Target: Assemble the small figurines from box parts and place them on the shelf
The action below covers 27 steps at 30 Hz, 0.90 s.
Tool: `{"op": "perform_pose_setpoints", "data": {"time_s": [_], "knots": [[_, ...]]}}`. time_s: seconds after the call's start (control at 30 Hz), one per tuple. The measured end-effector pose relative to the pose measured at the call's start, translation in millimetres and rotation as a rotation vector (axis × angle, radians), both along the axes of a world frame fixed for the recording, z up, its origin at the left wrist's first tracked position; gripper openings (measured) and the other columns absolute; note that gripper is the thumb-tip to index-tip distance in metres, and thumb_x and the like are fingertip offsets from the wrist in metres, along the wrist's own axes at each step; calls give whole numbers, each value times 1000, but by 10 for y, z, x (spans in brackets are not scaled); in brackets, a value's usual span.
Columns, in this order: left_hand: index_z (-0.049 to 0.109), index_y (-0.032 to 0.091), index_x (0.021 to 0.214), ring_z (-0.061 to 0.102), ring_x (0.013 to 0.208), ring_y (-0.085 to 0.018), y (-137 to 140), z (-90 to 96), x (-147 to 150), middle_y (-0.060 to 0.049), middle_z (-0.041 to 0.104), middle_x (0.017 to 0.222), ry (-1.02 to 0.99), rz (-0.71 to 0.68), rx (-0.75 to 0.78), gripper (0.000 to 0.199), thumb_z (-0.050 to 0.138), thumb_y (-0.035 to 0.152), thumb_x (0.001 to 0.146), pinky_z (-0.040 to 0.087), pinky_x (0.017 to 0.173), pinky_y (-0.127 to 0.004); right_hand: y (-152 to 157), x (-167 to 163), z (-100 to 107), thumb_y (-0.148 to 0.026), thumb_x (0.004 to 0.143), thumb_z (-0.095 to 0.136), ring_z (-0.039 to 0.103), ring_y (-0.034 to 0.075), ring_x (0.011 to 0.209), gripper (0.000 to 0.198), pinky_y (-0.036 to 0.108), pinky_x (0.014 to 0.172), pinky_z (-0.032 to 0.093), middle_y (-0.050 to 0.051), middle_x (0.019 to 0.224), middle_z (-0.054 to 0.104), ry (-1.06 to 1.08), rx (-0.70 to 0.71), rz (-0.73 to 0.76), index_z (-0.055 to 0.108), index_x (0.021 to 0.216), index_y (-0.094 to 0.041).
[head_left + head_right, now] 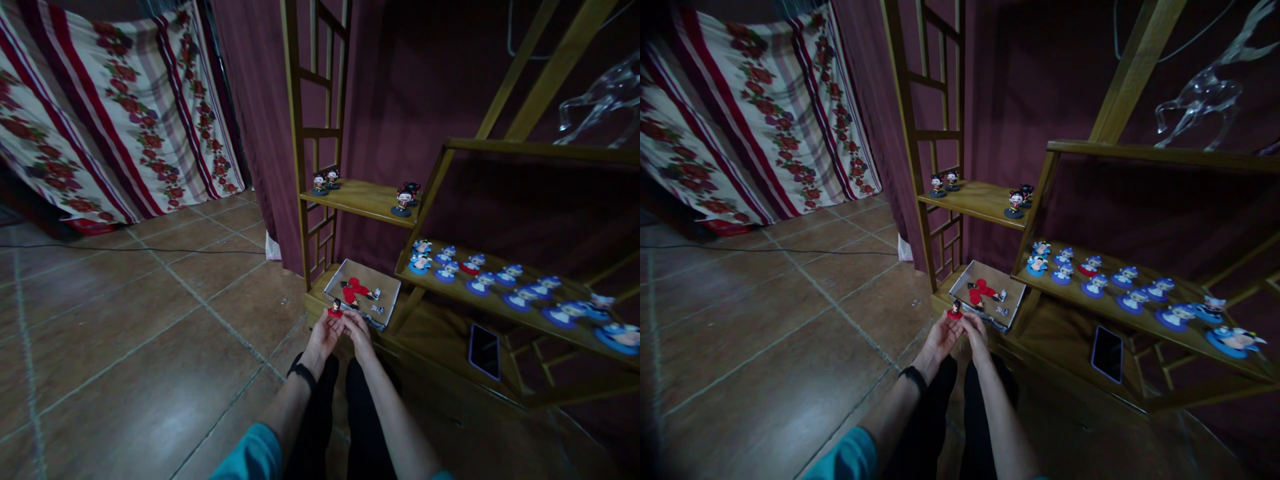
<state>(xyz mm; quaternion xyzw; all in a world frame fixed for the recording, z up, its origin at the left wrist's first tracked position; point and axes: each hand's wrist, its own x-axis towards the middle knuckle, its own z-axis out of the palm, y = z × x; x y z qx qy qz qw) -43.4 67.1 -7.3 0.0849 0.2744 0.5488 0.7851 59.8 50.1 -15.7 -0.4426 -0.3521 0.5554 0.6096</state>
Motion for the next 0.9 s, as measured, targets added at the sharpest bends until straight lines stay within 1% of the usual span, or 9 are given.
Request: {"op": "perform_pose_setpoints", "data": {"time_s": [0.23, 0.5, 0.73, 0.9], "knots": [[58, 9, 84, 60, 67, -13, 14, 3, -14, -9, 62, 74, -46, -14, 9, 25, 46, 32, 82, 50, 65, -26, -18, 2, 63, -43, 62, 65, 59, 18, 81, 35, 26, 64, 45, 2, 93, 65, 29, 1, 29, 61, 91, -23], [58, 8, 81, 62, 66, -14, 24, 8, -37, -11, 63, 73, -78, -8, -14, 26, 45, 30, 83, 51, 64, -26, -39, -5, 99, -41, 64, 64, 60, 18, 80, 32, 28, 67, 45, 3, 89, 66, 51, -35, 47, 63, 89, -22], [58, 7, 85, 62, 68, -14, 27, 15, -40, -11, 63, 74, -107, -10, -9, 25, 46, 30, 82, 52, 65, -26, -64, -11, 140, -43, 63, 64, 60, 19, 81, 35, 29, 67, 45, 4, 89, 66, 18, -32, 40, 63, 91, -21], [58, 8, 86, 62, 68, -14, 22, 41, -23, -11, 63, 75, -87, -29, -6, 25, 47, 29, 82, 52, 65, -25, -63, 5, 131, -43, 65, 62, 59, 20, 84, 36, 29, 68, 46, 4, 91, 66, 41, -28, 45, 62, 93, -21]]}}
